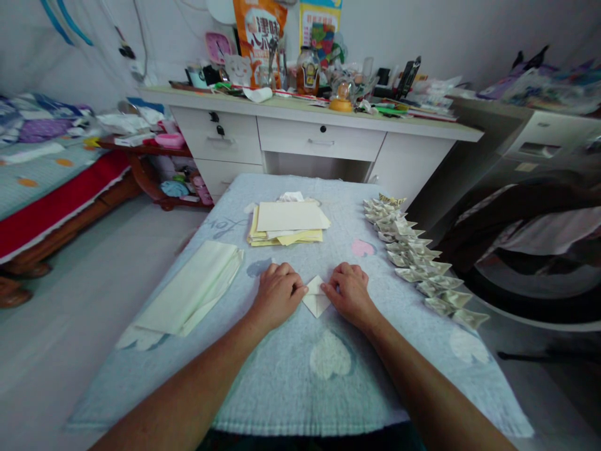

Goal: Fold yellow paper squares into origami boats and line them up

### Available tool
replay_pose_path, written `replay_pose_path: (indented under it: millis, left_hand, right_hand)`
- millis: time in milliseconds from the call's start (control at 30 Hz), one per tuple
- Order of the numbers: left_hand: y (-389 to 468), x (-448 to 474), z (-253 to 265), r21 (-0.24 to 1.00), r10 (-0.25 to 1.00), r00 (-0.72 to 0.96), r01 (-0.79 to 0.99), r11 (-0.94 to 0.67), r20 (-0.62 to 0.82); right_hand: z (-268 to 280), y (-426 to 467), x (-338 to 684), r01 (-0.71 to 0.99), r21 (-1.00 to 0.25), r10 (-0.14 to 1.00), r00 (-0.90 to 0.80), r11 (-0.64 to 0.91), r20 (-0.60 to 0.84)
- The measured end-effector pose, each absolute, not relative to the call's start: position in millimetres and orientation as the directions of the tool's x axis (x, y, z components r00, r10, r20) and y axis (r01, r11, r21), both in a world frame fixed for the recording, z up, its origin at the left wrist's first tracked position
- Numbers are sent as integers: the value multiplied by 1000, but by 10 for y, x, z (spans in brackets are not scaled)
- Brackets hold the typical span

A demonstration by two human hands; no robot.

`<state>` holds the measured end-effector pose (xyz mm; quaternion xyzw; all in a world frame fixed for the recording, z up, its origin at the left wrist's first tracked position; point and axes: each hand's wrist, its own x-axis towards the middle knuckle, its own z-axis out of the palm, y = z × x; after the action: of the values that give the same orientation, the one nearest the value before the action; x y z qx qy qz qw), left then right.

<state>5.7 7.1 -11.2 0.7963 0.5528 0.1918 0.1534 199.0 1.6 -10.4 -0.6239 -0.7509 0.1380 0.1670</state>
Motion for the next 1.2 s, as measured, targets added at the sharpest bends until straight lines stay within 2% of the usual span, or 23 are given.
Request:
replay_pose_path:
  millis: [400,933,1067,1200]
  left_hand:
    - [72,66,-130,417,935,316,837,-355,163]
    - [86,12,-144,387,942,285,860,-332,175]
    - [125,-21,-139,437,943,262,838,-327,203]
    - [145,-23,-90,515,901,317,741,-430,296]
  right_hand:
    - [-94,-2,1963,921,-343,982,-168,185,81]
    - [-97,0,1953,926,-331,983,-166,184,84]
    - [-109,9,1956,929,-320,982,-166,186,87]
    - [-105,0,1956,924,-332,980,-167,193,104]
